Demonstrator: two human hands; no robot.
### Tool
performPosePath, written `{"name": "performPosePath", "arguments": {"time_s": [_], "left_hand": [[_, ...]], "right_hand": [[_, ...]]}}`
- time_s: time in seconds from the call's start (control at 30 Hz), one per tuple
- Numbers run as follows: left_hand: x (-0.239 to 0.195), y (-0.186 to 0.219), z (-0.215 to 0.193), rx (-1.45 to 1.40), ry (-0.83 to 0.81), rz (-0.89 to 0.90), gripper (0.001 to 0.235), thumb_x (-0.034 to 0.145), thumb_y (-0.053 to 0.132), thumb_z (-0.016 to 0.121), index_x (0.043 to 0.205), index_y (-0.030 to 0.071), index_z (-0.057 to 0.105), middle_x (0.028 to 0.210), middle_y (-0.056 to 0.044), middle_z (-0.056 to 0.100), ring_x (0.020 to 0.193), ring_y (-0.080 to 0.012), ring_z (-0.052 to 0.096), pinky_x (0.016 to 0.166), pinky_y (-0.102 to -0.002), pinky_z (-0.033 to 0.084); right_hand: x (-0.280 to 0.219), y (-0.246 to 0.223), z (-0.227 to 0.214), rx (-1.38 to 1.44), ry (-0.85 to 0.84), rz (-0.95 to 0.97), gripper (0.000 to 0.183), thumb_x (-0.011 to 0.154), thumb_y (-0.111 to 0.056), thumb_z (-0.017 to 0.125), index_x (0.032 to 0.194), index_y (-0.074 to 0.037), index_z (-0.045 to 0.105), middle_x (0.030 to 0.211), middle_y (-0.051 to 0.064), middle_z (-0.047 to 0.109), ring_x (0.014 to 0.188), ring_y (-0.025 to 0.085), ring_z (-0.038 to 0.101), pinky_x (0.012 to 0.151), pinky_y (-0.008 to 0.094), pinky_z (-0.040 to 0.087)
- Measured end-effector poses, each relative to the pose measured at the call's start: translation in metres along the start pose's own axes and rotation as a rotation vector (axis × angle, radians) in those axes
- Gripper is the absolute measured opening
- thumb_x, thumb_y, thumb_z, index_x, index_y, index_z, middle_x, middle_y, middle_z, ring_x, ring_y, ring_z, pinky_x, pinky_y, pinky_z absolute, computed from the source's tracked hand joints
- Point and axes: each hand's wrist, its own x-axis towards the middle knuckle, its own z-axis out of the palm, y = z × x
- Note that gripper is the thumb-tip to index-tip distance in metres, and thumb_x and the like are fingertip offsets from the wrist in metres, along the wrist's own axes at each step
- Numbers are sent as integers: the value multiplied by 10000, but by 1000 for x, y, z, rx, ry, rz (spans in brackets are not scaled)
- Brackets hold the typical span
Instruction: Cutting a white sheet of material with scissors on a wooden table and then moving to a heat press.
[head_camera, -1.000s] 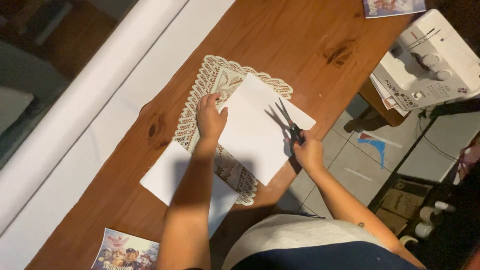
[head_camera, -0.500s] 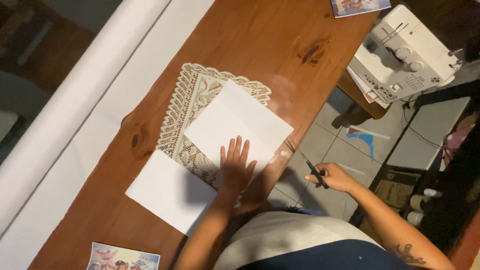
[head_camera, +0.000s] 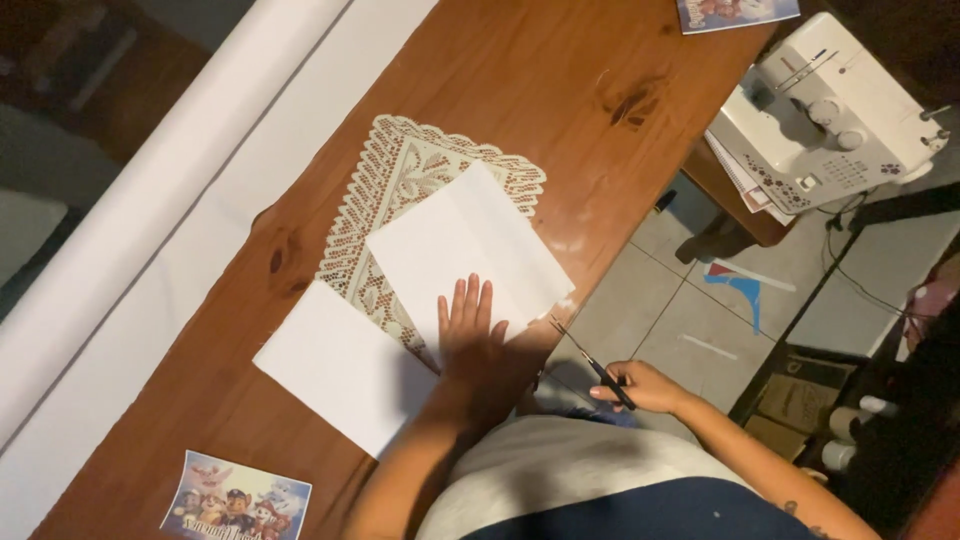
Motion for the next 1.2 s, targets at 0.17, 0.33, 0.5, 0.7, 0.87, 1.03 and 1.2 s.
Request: {"name": "performPosePath", "arguments": {"time_s": [0.17,0.33,0.5,0.7,0.87,1.03,1.2], "left_hand": [[0,1,12,34,-7,-51,689,998,477,543,1585,149,395,1660,-137,351,1534,-312,313,1234,-591,177],[-1,1,17,60,3,-50,664,1009,459,513,1590,162,390,1670,-125,338,1545,-294,296,1245,-581,158],[1,4,9,9,77,-58,697,1033,528,413,1576,90,399,1650,-162,367,1521,-313,349,1241,-552,216],[2,5,7,-4,124,-49,652,1068,495,329,1556,75,429,1622,-166,413,1501,-320,386,1231,-545,239],[3,3,10,-2,121,-38,638,1058,455,380,1563,67,421,1626,-171,407,1508,-330,371,1236,-545,226],[2,2,12,5,121,-41,630,1053,438,408,1563,70,422,1626,-168,408,1511,-324,368,1238,-545,218],[1,2,12,15,77,-44,637,1054,436,400,1585,83,385,1652,-160,365,1531,-320,326,1247,-541,192]], "right_hand": [[-1,6,14,71,51,3,423,788,-320,910,684,-9,643,555,160,672,556,247,763,409,265,548],[10,9,25,-92,25,-61,498,779,-408,924,651,-42,611,488,142,620,465,231,704,372,276,508],[-7,-25,32,-27,141,-5,424,782,-402,875,648,-69,650,527,100,683,519,189,713,493,247,515],[-11,-11,33,-136,99,37,451,747,-452,898,642,-91,650,486,96,655,470,194,653,495,246,493],[-6,5,31,191,119,-56,327,833,-299,829,770,-21,669,639,163,720,607,243,731,444,293,539],[-4,49,12,379,201,-165,343,903,-283,780,950,45,692,781,216,729,727,314,772,481,344,604],[-20,10,18,389,-134,-18,391,952,-298,662,883,85,700,707,253,715,640,329,745,411,350,579]]}}
